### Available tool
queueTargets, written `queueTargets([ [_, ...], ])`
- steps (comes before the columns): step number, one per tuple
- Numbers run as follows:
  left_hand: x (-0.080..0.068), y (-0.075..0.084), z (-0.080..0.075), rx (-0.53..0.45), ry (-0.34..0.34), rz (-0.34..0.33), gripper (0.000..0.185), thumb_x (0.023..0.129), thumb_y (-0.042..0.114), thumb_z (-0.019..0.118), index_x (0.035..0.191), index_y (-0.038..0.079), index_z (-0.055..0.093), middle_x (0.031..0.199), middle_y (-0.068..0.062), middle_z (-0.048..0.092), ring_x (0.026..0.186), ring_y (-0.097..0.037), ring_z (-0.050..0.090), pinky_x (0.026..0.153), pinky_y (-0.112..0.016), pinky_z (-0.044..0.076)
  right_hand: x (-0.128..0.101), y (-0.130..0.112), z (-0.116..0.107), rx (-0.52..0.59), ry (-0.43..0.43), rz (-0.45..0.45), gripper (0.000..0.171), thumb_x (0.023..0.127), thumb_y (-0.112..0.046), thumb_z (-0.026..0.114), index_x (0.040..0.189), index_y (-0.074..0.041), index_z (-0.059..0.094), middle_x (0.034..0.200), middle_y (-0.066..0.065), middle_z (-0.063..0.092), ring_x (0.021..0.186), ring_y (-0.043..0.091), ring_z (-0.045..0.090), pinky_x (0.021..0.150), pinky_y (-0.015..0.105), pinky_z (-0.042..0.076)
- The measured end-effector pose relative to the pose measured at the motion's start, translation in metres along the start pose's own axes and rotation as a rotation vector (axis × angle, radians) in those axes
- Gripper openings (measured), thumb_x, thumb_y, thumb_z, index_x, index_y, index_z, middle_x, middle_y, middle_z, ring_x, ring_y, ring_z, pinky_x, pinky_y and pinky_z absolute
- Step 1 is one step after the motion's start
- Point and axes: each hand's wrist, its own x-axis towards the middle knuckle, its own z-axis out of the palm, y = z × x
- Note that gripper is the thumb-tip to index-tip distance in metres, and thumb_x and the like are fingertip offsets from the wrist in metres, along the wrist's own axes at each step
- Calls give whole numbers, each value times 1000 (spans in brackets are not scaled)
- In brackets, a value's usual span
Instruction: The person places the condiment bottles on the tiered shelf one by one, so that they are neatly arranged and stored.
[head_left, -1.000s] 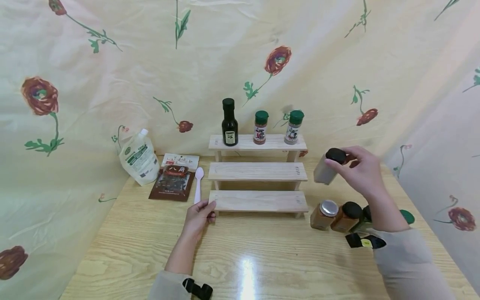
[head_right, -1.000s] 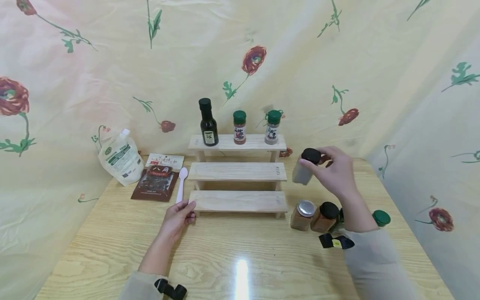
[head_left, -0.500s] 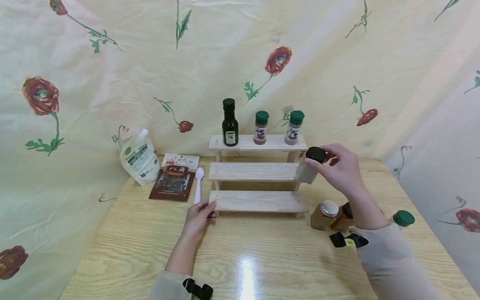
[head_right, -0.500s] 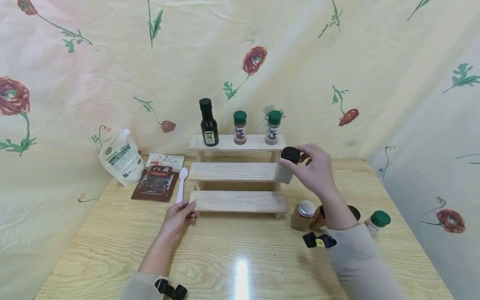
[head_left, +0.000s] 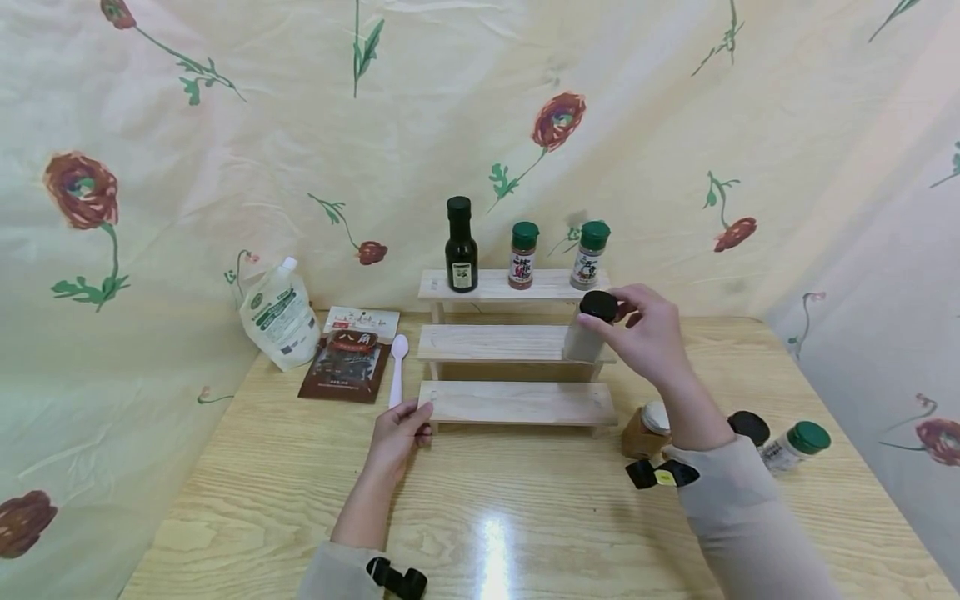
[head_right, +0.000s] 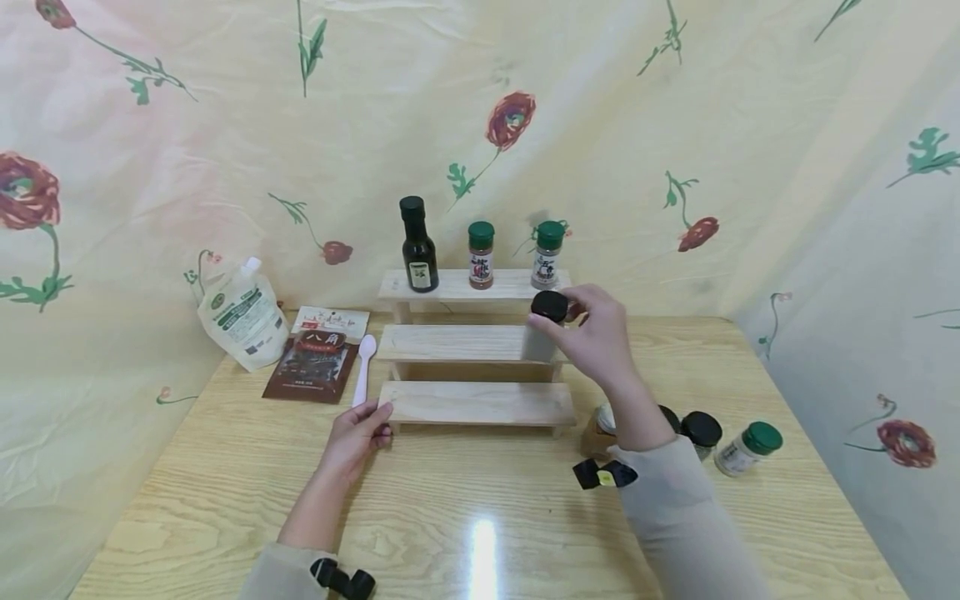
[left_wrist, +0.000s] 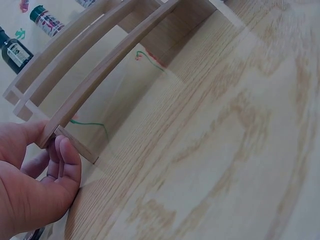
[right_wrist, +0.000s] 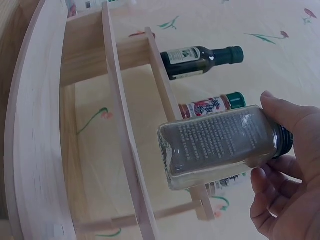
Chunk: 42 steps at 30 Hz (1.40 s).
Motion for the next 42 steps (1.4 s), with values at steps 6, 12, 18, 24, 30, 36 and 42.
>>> queueTargets([
  [6, -1, 1, 1, 5, -4, -5, 37, 98, 11, 69, 125, -12, 59, 79, -4, 63, 68, -10, 60, 58, -17, 55, 3, -3, 13, 33, -30, 6, 37, 81, -21, 88, 106, 1, 72, 96, 11, 64, 82, 21, 53, 64, 20, 43],
  [12, -3, 3, 1, 3, -9, -11, 39, 98, 12, 69, 126, -12, 59, 81, -4, 63, 69, -9, 60, 59, -18, 55, 6, -10, 28, 55, -73, 15, 44, 79, -22, 89, 112, 1, 71, 99, 11, 64, 81, 22, 54, 67, 26, 46],
  [18, -2, 1, 0, 4, -3, -9, 41, 98, 11, 69, 129, -13, 56, 83, -4, 63, 68, -9, 59, 59, -17, 55, 10, -17, 45, 60, -109, 28, 47, 78, -26, 90, 113, 0, 71, 96, 11, 63, 80, 24, 55, 66, 29, 47],
  [24, -2, 1, 0, 3, 1, -18, 40, 98, 10, 69, 127, -13, 57, 81, -5, 63, 68, -9, 59, 58, -18, 55, 13, -23, 56, 71, -121, 37, 48, 77, -26, 91, 113, 1, 71, 97, 11, 64, 82, 26, 58, 78, 37, 45],
  [30, -2, 2, 0, -3, -3, -14, 39, 98, 11, 69, 126, -13, 58, 80, -5, 62, 68, -9, 59, 57, -18, 55, 19, -29, 67, 78, -131, 15, 46, 78, -29, 90, 112, -3, 72, 99, 9, 65, 85, 26, 58, 76, 36, 44],
  [36, -2, 4, 2, -4, -2, -18, 39, 97, 11, 70, 127, -12, 59, 79, -5, 62, 68, -9, 60, 57, -18, 55, 25, -32, 75, 92, -141, 13, 46, 79, -29, 90, 113, -3, 73, 102, 10, 66, 83, 25, 58, 65, 30, 46],
  [42, -3, 4, 2, 6, 7, -29, 43, 98, 12, 70, 131, -12, 57, 80, -4, 63, 67, -9, 60, 58, -18, 55, 31, -36, 86, 120, -151, 28, 50, 78, -28, 90, 116, -2, 72, 103, 11, 66, 76, 22, 57, 64, 29, 46],
])
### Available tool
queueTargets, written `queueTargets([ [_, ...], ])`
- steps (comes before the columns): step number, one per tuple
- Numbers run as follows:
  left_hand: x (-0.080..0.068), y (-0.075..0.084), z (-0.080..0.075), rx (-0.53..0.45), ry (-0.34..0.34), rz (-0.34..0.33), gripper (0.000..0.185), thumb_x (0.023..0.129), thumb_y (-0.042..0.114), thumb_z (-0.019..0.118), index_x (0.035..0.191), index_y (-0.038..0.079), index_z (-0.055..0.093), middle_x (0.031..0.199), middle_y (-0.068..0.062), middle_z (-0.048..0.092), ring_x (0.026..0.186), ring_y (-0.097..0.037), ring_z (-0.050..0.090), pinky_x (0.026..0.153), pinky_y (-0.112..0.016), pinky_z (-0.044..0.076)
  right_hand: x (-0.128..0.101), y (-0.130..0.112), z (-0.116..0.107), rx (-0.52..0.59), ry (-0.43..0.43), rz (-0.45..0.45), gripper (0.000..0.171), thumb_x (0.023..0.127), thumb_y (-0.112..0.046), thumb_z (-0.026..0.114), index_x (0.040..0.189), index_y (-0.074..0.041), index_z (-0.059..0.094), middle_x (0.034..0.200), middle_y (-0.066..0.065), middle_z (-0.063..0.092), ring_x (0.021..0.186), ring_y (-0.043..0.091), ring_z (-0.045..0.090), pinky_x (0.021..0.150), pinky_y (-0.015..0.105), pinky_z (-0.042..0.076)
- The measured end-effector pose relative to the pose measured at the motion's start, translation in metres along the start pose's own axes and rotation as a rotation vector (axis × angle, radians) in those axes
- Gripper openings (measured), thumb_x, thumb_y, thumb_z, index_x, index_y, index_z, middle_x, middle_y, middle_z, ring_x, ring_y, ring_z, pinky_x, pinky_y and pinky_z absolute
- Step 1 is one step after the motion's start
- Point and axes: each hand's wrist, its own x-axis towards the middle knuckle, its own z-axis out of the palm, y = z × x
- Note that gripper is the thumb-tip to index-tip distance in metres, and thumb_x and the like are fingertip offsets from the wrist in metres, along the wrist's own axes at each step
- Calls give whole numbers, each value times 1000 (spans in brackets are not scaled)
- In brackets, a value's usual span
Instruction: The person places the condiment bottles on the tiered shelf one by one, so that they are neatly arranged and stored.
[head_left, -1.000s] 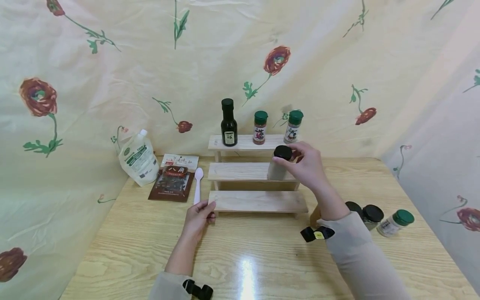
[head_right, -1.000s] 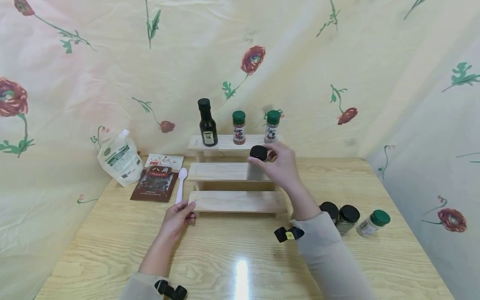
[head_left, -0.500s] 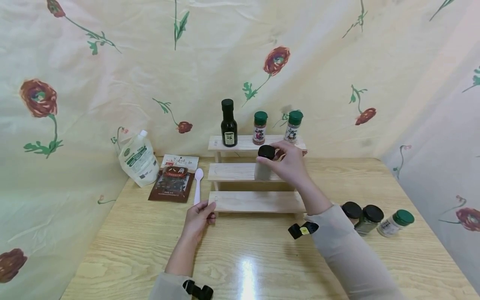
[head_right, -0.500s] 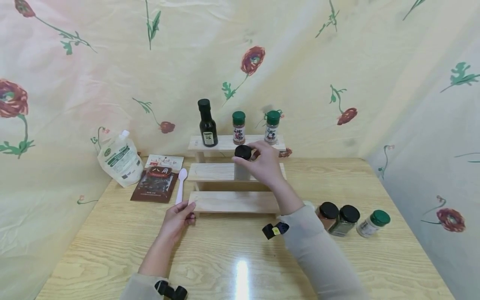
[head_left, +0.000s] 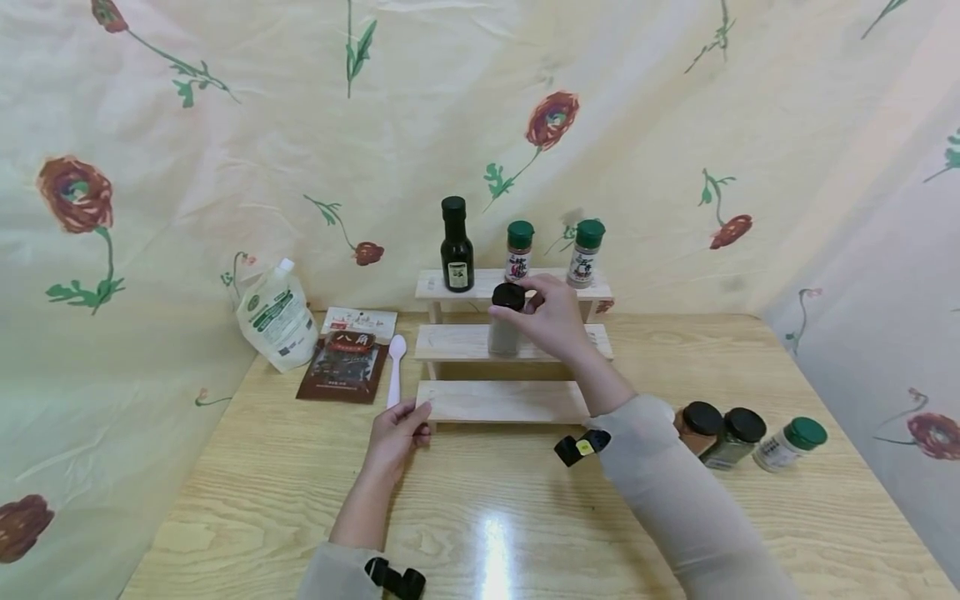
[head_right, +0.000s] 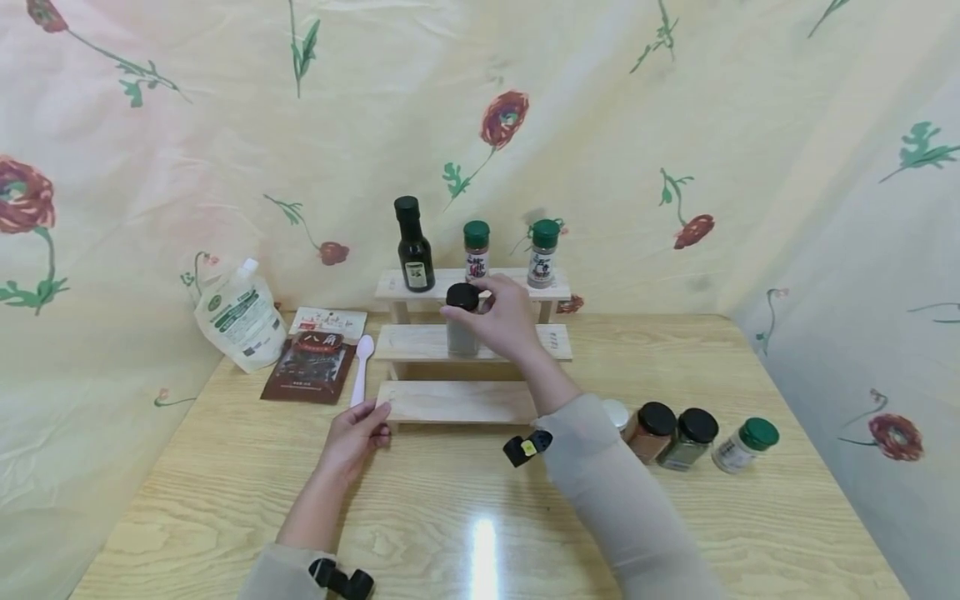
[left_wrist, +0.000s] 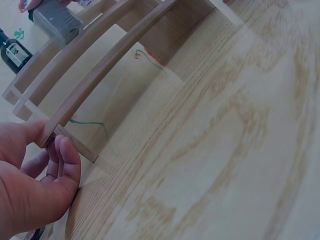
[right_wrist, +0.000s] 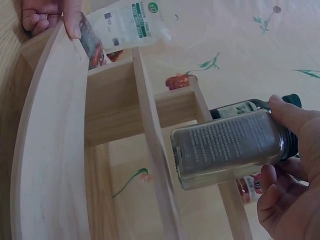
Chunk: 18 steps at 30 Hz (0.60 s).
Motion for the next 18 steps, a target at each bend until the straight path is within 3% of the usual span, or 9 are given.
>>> queueTargets([
  [7, 1, -1, -1, -4, 7, 5, 41, 97, 11, 70, 129, -12, 58, 79, -4, 63, 65, -9, 60, 57, -18, 55, 6, -7, 17, 5, -48, 52, 55, 79, -35, 89, 120, -4, 71, 107, 8, 65, 76, 22, 55, 66, 30, 46],
  [18, 1, -2, 1, -18, 12, 12, 40, 97, 8, 69, 129, -13, 57, 77, -4, 63, 63, -9, 60, 55, -18, 54, 15, -29, 44, 30, -71, 47, 51, 80, -34, 89, 118, -5, 72, 107, 6, 67, 77, 20, 56, 67, 29, 47],
])
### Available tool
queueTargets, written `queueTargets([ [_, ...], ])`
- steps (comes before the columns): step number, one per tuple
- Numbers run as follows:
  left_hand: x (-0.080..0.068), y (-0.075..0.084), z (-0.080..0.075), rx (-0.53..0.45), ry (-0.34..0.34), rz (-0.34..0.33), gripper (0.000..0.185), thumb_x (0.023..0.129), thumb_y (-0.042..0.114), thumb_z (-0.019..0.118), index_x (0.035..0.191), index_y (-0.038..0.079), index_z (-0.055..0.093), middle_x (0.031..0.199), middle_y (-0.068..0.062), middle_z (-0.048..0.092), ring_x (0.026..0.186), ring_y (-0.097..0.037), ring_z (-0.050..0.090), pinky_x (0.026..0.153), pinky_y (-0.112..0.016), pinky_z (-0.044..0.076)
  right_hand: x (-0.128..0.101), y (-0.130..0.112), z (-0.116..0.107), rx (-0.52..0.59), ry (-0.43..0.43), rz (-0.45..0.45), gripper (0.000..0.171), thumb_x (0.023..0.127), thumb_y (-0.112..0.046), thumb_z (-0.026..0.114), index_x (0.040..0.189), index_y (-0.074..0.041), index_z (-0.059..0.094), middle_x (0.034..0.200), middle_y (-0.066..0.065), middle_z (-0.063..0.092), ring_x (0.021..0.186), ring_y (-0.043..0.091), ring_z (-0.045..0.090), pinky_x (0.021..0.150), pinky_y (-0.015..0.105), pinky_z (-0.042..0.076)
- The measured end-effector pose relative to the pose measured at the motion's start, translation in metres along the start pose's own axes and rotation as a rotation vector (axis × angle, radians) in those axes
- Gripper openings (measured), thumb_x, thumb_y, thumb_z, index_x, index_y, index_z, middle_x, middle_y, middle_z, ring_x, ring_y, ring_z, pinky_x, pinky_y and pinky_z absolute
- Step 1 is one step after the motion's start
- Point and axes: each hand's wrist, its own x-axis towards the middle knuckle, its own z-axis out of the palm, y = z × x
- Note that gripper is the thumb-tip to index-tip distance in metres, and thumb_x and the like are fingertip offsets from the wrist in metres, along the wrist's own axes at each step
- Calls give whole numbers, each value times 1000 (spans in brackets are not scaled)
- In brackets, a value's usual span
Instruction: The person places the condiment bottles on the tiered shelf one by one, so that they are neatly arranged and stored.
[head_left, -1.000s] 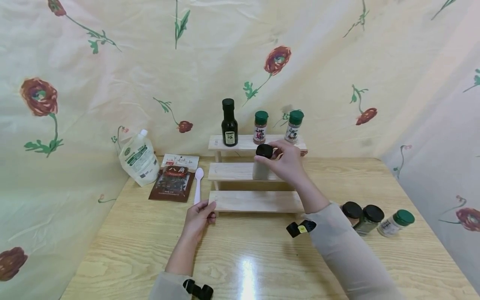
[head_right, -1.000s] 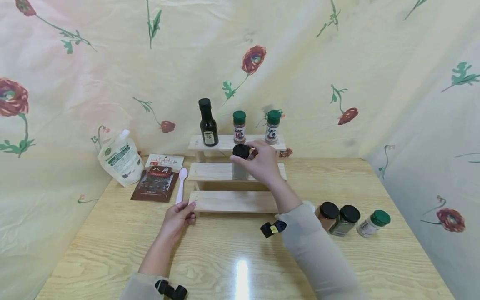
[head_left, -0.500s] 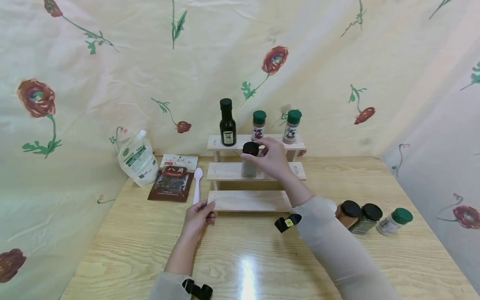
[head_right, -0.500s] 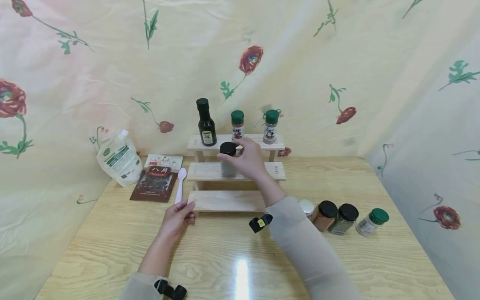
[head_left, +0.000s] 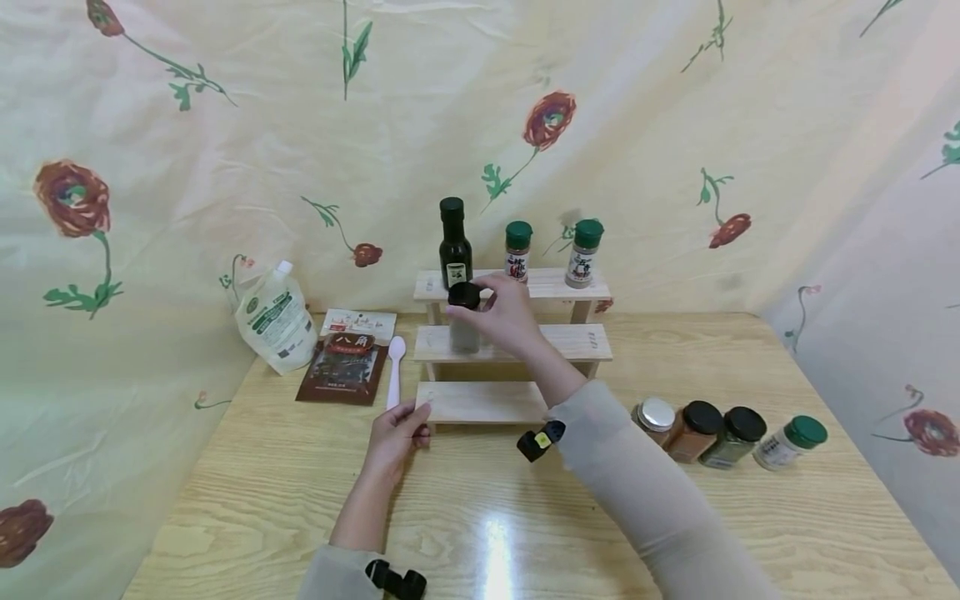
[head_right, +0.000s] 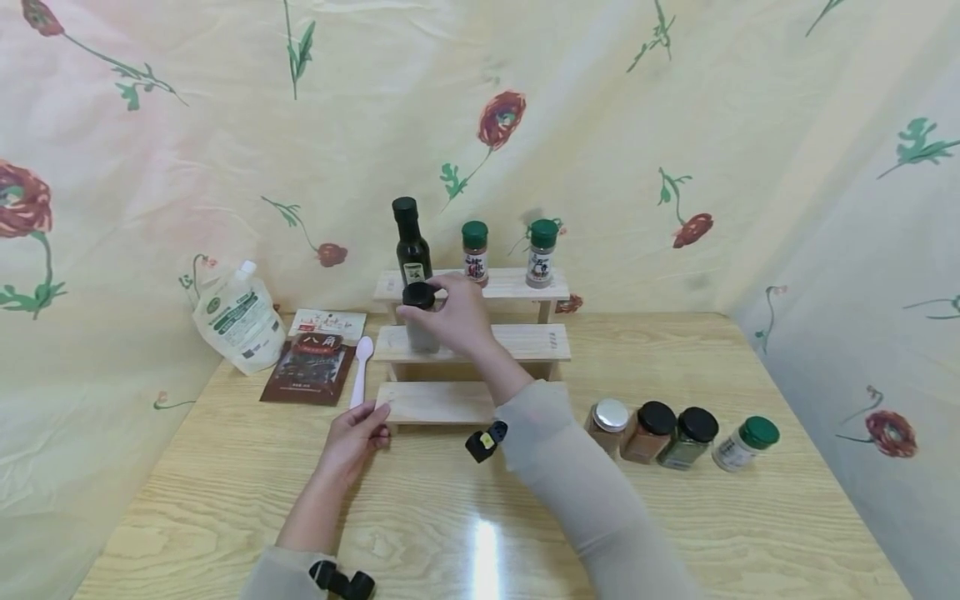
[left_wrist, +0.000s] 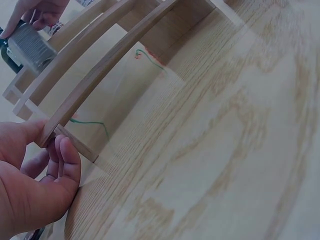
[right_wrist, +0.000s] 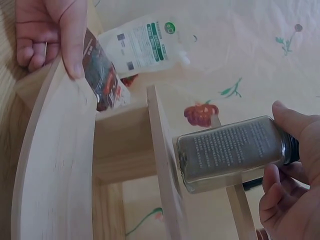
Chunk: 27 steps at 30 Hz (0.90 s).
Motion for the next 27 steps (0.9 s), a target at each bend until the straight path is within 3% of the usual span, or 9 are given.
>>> queueTargets([
  [9, -4, 2, 2, -8, -16, 3, 40, 97, 9, 69, 128, -14, 57, 76, -3, 62, 63, -8, 59, 55, -18, 55, 0, -4, 14, 6, -18, 48, 62, 80, -40, 88, 126, -4, 68, 124, 10, 66, 104, 22, 59, 84, 37, 54],
  [20, -3, 2, 2, -6, -17, 7, 40, 97, 9, 69, 127, -14, 57, 75, -4, 62, 63, -9, 60, 55, -18, 55, -1, -3, 20, 1, 4, 65, 68, 80, -42, 87, 131, -3, 64, 132, 13, 63, 113, 25, 58, 93, 42, 54],
  [27, -1, 0, 0, 1, -5, 11, 39, 97, 9, 69, 127, -14, 58, 76, -5, 62, 64, -10, 60, 55, -19, 55, -4, 1, 18, -4, -28, 16, 65, 83, -36, 86, 133, -2, 62, 130, 13, 62, 106, 26, 60, 89, 40, 54],
])
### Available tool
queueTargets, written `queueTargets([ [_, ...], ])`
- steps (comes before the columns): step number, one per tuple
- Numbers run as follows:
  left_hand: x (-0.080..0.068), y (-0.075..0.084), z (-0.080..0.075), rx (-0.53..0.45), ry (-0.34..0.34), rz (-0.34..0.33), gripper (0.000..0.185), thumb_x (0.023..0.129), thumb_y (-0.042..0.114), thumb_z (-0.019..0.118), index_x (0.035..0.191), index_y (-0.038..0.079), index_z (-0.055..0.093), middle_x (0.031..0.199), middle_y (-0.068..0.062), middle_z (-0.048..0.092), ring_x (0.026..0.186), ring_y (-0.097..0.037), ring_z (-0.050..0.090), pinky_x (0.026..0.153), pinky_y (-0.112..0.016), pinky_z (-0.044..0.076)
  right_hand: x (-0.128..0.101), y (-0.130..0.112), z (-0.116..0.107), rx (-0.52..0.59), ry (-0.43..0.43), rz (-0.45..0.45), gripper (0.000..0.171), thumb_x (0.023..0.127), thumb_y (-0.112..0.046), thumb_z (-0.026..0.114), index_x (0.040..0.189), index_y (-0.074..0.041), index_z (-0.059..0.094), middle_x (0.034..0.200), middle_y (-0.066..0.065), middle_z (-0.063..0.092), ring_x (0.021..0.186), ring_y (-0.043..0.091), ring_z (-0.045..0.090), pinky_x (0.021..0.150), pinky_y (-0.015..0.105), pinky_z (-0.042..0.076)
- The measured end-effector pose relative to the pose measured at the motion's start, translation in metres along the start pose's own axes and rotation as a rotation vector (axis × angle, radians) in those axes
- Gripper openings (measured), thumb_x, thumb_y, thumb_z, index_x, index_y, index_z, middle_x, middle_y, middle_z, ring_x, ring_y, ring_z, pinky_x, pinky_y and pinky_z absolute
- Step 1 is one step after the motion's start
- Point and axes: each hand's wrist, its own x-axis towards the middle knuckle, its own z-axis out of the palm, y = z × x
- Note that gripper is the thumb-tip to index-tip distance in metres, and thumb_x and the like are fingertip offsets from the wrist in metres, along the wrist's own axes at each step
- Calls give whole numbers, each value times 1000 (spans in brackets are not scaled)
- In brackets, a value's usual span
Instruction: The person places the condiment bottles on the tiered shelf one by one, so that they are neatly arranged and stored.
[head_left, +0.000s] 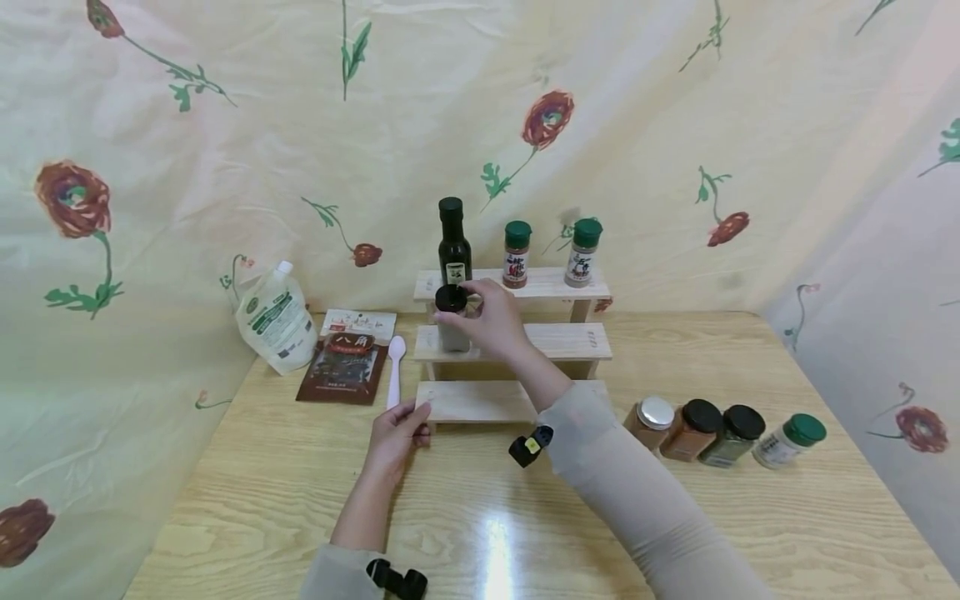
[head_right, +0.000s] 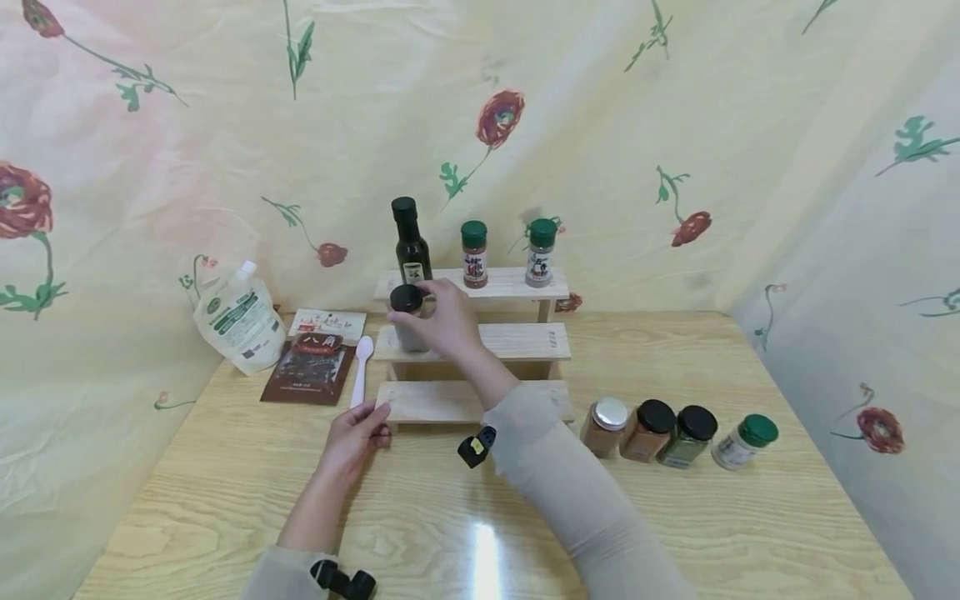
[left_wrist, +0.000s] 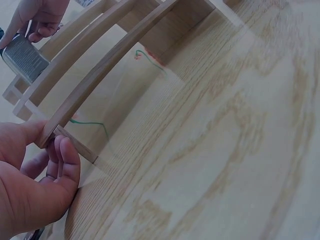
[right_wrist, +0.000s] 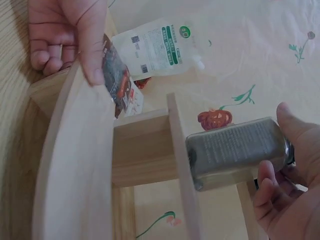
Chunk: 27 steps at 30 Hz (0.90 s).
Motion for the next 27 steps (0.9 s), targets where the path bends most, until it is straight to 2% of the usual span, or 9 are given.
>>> queueTargets([
  [3, 1, -1, 0, 6, 8, -3, 37, 97, 9, 69, 126, -14, 59, 76, -6, 63, 64, -10, 60, 55, -19, 55, -5, 4, -3, 24, -18, -20, 65, 84, -35, 85, 135, -2, 60, 129, 12, 60, 95, 23, 60, 80, 36, 54],
  [6, 1, -1, 0, 11, 6, -1, 37, 98, 9, 68, 126, -13, 60, 77, -5, 63, 64, -10, 60, 55, -19, 55, -13, 11, -8, 61, -19, -21, 64, 86, -34, 84, 136, -4, 59, 129, 10, 59, 80, 20, 58, 66, 32, 53],
  [10, 2, -2, 0, 11, 6, -3, 38, 97, 8, 69, 127, -13, 59, 77, -5, 62, 65, -10, 60, 56, -19, 55, -22, 20, -17, 78, -9, -17, 60, 88, -32, 81, 136, -5, 59, 125, 10, 63, 73, 19, 57, 57, 30, 50],
  [18, -1, -1, -1, 11, -2, -2, 39, 98, 9, 68, 129, -13, 58, 79, -4, 63, 66, -10, 59, 56, -18, 55, -36, 33, -34, 62, 19, -23, 51, 91, -28, 79, 133, -4, 60, 113, 14, 68, 89, 22, 64, 68, 32, 55],
  [27, -2, 1, 1, 6, -13, 3, 39, 98, 8, 68, 129, -13, 57, 77, -4, 63, 66, -10, 59, 56, -18, 54, -52, 45, -52, 33, 33, -46, 39, 91, -23, 79, 123, -4, 65, 104, 10, 69, 87, 22, 67, 71, 35, 56],
])
